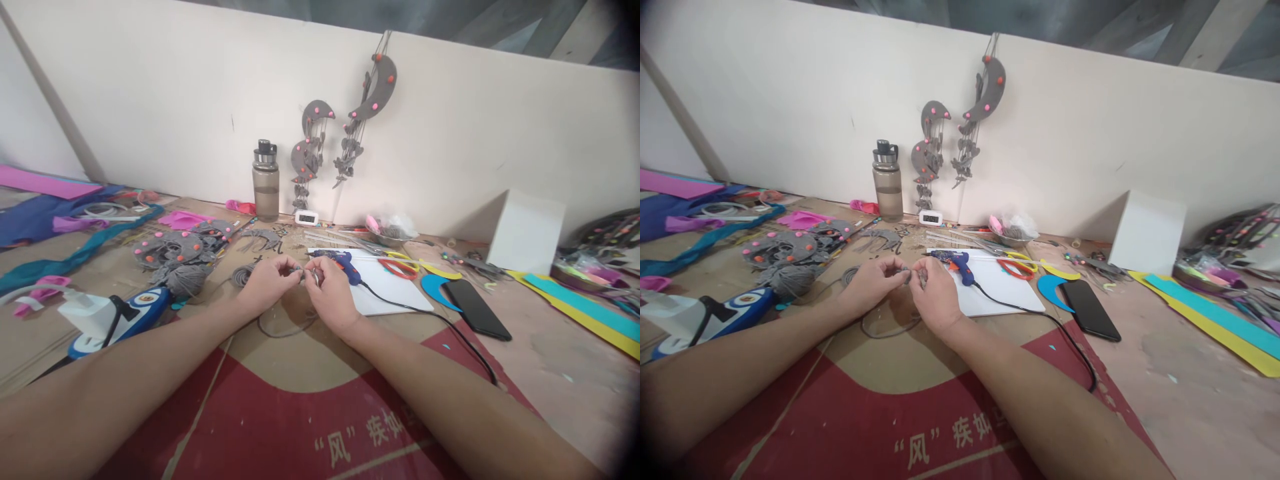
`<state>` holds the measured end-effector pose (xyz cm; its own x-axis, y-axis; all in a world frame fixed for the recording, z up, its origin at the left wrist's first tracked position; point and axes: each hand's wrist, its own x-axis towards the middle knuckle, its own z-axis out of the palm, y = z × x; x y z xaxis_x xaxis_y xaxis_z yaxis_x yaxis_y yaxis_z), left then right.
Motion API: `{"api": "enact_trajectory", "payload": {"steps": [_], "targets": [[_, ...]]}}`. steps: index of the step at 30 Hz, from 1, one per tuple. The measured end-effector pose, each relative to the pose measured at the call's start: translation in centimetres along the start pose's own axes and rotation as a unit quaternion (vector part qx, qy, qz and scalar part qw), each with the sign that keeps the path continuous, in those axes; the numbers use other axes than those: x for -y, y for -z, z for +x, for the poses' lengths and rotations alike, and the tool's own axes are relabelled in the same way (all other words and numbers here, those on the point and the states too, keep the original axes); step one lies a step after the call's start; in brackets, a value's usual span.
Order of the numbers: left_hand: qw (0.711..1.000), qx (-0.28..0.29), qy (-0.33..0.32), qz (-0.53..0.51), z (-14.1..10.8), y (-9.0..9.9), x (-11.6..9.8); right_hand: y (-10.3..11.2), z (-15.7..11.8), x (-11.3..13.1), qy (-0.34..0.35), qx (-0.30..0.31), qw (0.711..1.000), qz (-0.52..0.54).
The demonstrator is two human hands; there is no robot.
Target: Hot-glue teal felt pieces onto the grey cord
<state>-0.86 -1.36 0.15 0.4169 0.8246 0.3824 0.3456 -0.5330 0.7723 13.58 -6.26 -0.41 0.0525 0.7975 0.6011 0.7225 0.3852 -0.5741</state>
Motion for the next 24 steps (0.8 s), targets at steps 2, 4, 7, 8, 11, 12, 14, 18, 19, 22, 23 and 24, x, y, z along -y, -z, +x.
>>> {"api": "enact_trajectory", "payload": {"steps": [2,4,7,8,11,12,14,18,19,22,23,24], "targets": [[1.000,-0.002,0.003,-0.002,0.0,0.0,-0.1,0.1,0.0,0.0,-0.010,0.001,1.000,0.006],[1.000,-0.006,0.002,-0.006,0.0,0.1,-0.2,0.1,0.1,0.1,-0.013,0.004,1.000,0.010],[1.000,-0.015,-0.005,-0.017,0.0,0.1,-0.2,0.3,0.2,0.1,-0.010,0.006,1.000,0.014],[1.000,-0.016,-0.006,-0.019,0.0,0.1,-0.3,0.3,0.2,0.2,-0.008,0.005,1.000,0.015],[1.000,-0.017,0.001,-0.023,0.0,0.2,-0.5,0.4,0.2,0.2,0.001,0.002,1.000,0.014],[1.000,-0.016,0.006,-0.024,0.0,0.2,-0.6,0.4,0.3,0.2,0.005,0.001,1.000,0.013],[0.999,-0.009,0.012,-0.029,0.0,0.2,-0.8,0.4,0.3,0.1,0.010,-0.001,1.000,0.011],[0.998,0.031,0.019,-0.053,0.1,0.5,-1.1,0.4,0.4,0.1,0.004,-0.007,1.000,0.010],[0.997,0.039,0.020,-0.057,0.1,0.6,-1.1,0.4,0.4,0.1,0.000,-0.008,1.000,0.011],[0.997,0.057,0.015,-0.057,0.3,1.0,-1.1,0.4,0.5,0.1,-0.013,-0.007,1.000,0.011],[0.997,0.059,0.010,-0.052,0.3,1.1,-1.1,0.4,0.5,0.1,-0.017,-0.006,1.000,0.010],[0.997,0.058,0.004,-0.043,0.4,1.2,-1.0,0.4,0.5,0.1,-0.019,-0.005,1.000,0.009]]}}
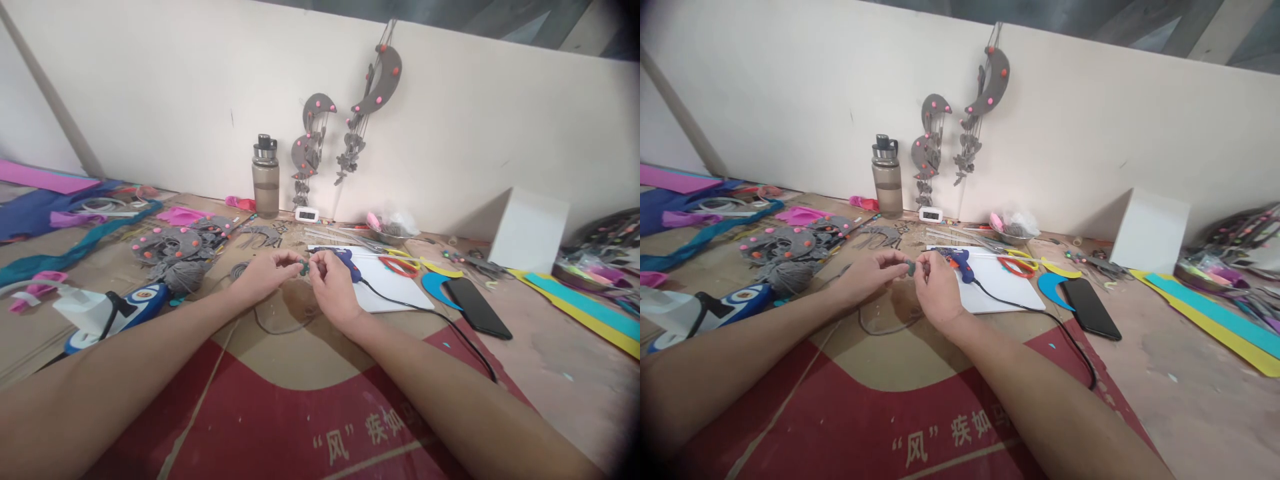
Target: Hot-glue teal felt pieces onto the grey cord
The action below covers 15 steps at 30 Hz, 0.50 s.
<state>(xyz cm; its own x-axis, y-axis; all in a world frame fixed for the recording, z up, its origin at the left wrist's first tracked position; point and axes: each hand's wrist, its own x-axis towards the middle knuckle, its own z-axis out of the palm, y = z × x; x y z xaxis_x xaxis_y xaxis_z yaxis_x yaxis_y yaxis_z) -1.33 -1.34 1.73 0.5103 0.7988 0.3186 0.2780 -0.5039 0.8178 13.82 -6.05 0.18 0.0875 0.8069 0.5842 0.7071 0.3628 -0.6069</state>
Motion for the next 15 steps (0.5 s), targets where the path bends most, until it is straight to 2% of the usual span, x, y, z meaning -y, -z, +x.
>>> {"api": "enact_trajectory", "payload": {"steps": [5,15], "targets": [[0.996,-0.043,-0.038,0.073,0.31,0.26,0.13,-0.01,-0.03,-0.07,0.011,0.004,1.000,-0.007],[0.977,-0.069,-0.076,0.186,0.20,0.40,-0.62,0.09,-0.19,0.12,0.044,0.018,0.998,-0.035]]}}
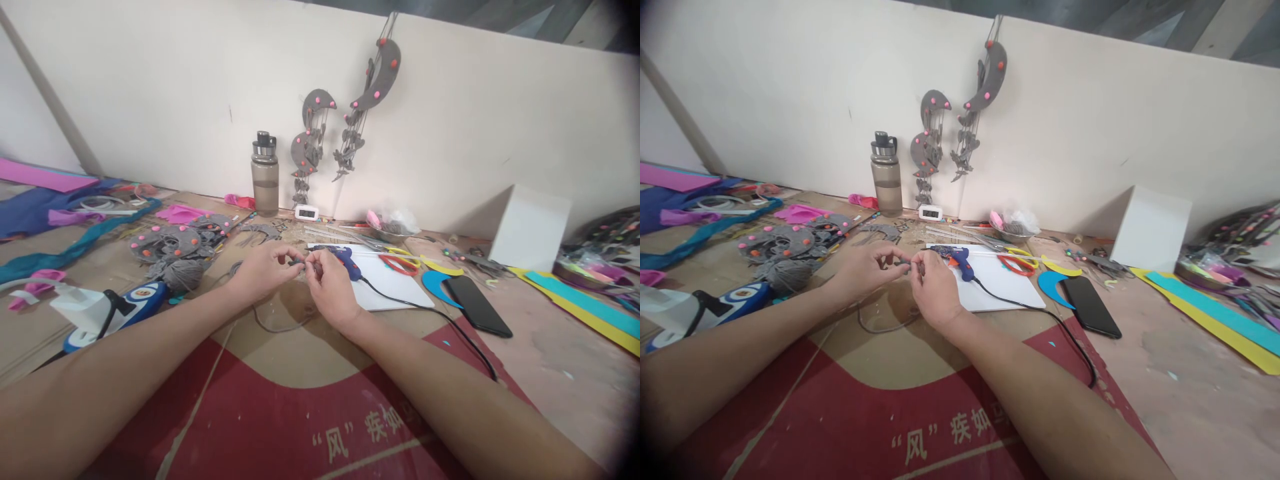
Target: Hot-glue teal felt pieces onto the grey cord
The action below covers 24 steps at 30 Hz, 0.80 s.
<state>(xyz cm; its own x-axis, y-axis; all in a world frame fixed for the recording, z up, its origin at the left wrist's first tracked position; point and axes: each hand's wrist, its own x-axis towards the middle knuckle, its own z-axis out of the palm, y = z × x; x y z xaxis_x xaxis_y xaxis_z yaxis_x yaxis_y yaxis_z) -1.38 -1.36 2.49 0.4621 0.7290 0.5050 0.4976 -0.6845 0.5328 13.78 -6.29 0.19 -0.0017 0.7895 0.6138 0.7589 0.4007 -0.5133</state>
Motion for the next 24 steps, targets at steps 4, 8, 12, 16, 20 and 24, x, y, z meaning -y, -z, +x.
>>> {"api": "enact_trajectory", "payload": {"steps": [4,8,12,16,20,24], "targets": [[1.000,-0.006,0.006,0.020,0.03,0.13,-0.17,0.09,-0.11,0.14,0.010,0.005,1.000,-0.001],[1.000,-0.012,0.018,-0.006,-0.02,0.04,-0.08,0.10,-0.18,0.15,-0.012,0.001,1.000,0.011],[0.999,-0.014,0.024,-0.037,-0.14,-0.21,0.13,0.07,-0.16,0.14,0.005,-0.002,1.000,0.012],[0.997,-0.010,0.036,-0.062,-0.22,-0.45,0.26,0.09,-0.11,0.20,0.023,-0.003,1.000,0.010],[0.996,-0.018,0.045,-0.077,-0.26,-0.51,0.23,0.15,-0.10,0.22,0.023,0.002,1.000,0.013],[0.995,-0.018,0.048,-0.079,-0.36,-0.46,0.11,0.20,-0.10,0.21,0.016,0.010,1.000,-0.001]]}}
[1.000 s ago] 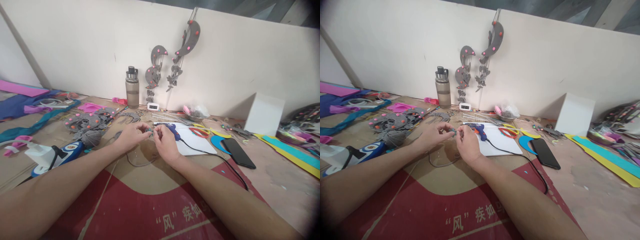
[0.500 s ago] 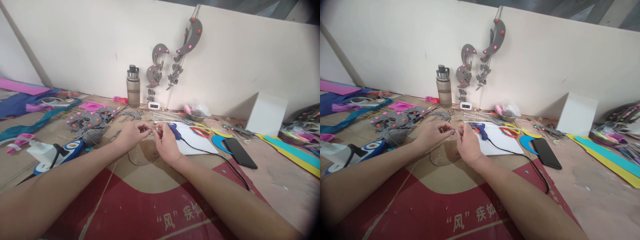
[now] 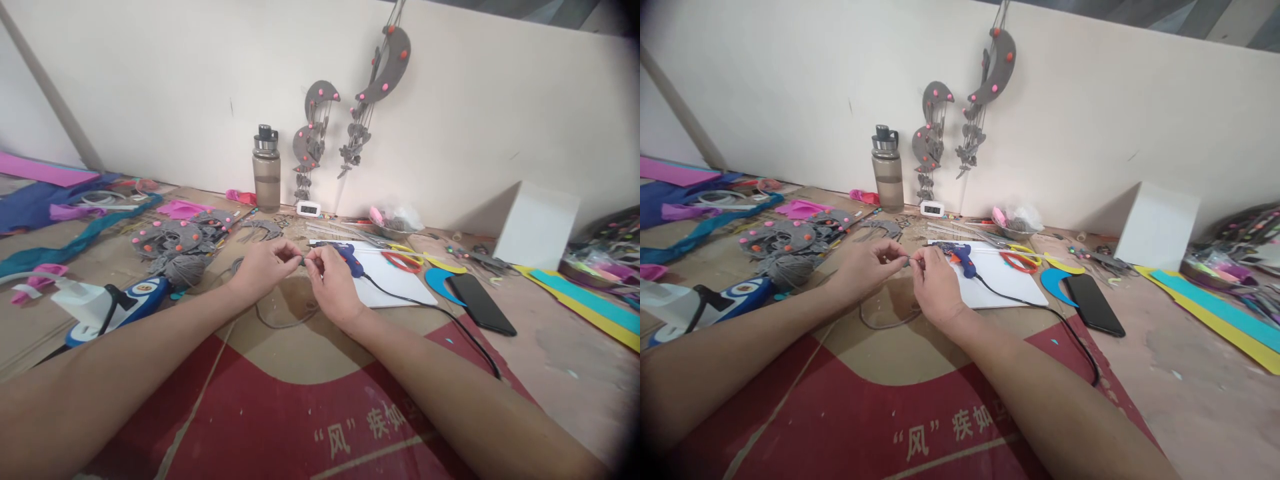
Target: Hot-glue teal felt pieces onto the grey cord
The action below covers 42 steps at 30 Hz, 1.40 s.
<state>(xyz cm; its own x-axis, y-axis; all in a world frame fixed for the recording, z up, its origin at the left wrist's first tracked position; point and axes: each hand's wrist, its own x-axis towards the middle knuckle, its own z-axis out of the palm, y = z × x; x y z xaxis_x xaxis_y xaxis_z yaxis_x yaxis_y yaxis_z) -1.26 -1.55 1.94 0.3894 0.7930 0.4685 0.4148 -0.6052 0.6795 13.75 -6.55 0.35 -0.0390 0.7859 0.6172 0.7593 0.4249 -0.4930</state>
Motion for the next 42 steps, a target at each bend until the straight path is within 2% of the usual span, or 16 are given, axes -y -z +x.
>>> {"api": "enact_trajectory", "payload": {"steps": [13,17,28,34,42], "targets": [[1.000,-0.015,-0.014,-0.015,-0.19,-0.43,0.17,-0.06,0.03,-0.01,-0.012,-0.004,0.999,-0.032],[1.000,-0.006,-0.026,-0.001,-0.24,-0.44,0.10,-0.10,0.04,0.00,-0.015,-0.006,0.999,-0.037],[0.999,-0.024,-0.039,0.018,-0.39,-0.34,-0.14,-0.01,-0.06,0.06,-0.017,0.000,0.998,-0.053],[1.000,-0.024,-0.014,-0.005,-0.34,-0.39,-0.12,-0.10,-0.05,0.02,-0.008,0.001,0.998,-0.055],[0.993,-0.017,0.071,-0.098,-0.19,-0.22,-0.35,0.05,-0.08,0.17,-0.005,0.009,0.999,-0.043]]}}
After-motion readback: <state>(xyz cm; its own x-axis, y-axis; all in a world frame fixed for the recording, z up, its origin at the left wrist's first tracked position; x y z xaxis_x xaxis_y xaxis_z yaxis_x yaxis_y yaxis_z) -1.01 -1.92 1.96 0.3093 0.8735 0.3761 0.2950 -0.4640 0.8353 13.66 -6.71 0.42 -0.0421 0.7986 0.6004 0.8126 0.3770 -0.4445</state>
